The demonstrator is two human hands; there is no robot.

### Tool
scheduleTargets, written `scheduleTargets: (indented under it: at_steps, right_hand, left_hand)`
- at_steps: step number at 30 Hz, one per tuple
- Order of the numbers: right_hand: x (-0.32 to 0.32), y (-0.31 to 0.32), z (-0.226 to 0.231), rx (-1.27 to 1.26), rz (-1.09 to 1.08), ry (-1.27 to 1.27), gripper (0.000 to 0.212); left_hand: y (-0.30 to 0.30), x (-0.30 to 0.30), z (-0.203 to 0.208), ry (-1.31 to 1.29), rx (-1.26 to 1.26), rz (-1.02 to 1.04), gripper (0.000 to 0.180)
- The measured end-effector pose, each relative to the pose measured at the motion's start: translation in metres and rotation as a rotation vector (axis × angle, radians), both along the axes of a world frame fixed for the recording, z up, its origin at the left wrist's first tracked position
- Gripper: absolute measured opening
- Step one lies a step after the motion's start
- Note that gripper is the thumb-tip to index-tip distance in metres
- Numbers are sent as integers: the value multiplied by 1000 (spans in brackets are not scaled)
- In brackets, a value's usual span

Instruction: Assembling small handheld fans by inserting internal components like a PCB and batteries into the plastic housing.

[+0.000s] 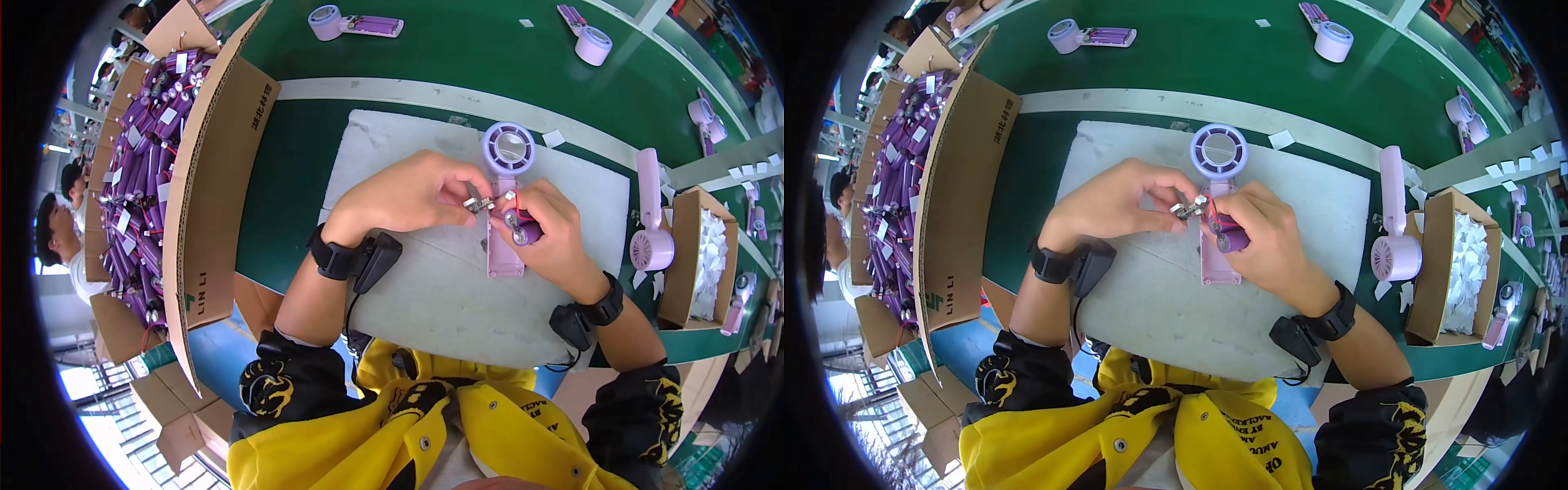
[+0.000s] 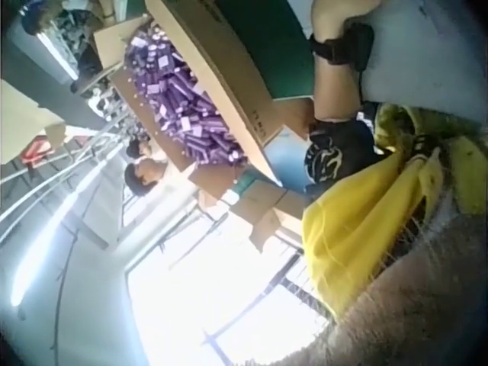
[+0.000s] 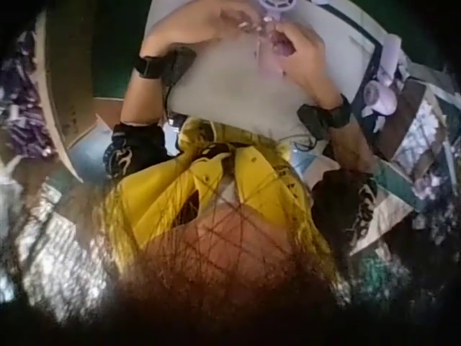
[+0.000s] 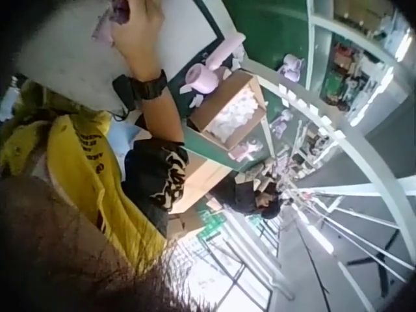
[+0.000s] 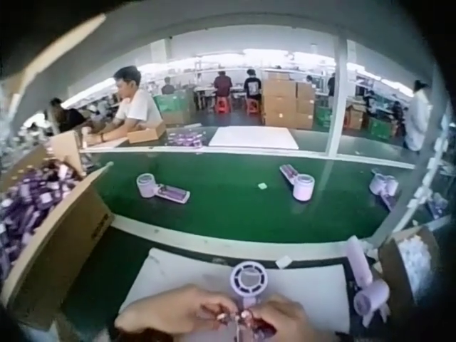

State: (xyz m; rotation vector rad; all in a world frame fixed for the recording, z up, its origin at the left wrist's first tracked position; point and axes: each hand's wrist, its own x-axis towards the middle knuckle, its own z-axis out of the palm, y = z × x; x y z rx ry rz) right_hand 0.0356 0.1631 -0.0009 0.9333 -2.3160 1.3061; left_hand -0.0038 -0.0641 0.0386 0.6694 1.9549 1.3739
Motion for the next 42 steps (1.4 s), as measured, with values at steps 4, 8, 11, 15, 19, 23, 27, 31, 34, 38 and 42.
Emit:
scheduleTargets:
  at_steps: [4,8,11,15,19,23,27,31,34,38,42]
  right_hand:
    - [2,0,1,-4,-10,-11,29]
    - [4,-1,2,-15,-33,-53,27]
    - [5,0,1,-8,-45,-94,26]
    - [4,1,8,24,-25,-110,25]
    - [5,1,8,49,-32,-116,24]
    - [6,2,7,46,-27,-143,25]
    - [7,2,9,64,-6,-129,30]
    - [5,5,-1,129,52,-35,35]
    - [3,5,7,122,66,-38,37]
    - [8,1,5,-15,61,-124,38]
    - [8,8,1,-93,38,-171,34]
  left_hand:
    - [6,4,4,-35,-8,8,33]
    - [7,7,0,-63,35,10,36]
    - [8,5,1,0,3,11,34]
    - [6,3,7,195,-25,-6,34]
    - [6,3,0,388,-18,-2,35]
    - [9,4,-1,401,-50,15,34]
    - [12,7,-4,372,40,23,25]
    - [16,9,-7,383,96,5,25]
    - [18,8,-4,366,75,6,27]
    - [18,8,0,307,48,40,26]
    - [16,5,-1,250,109,64,22]
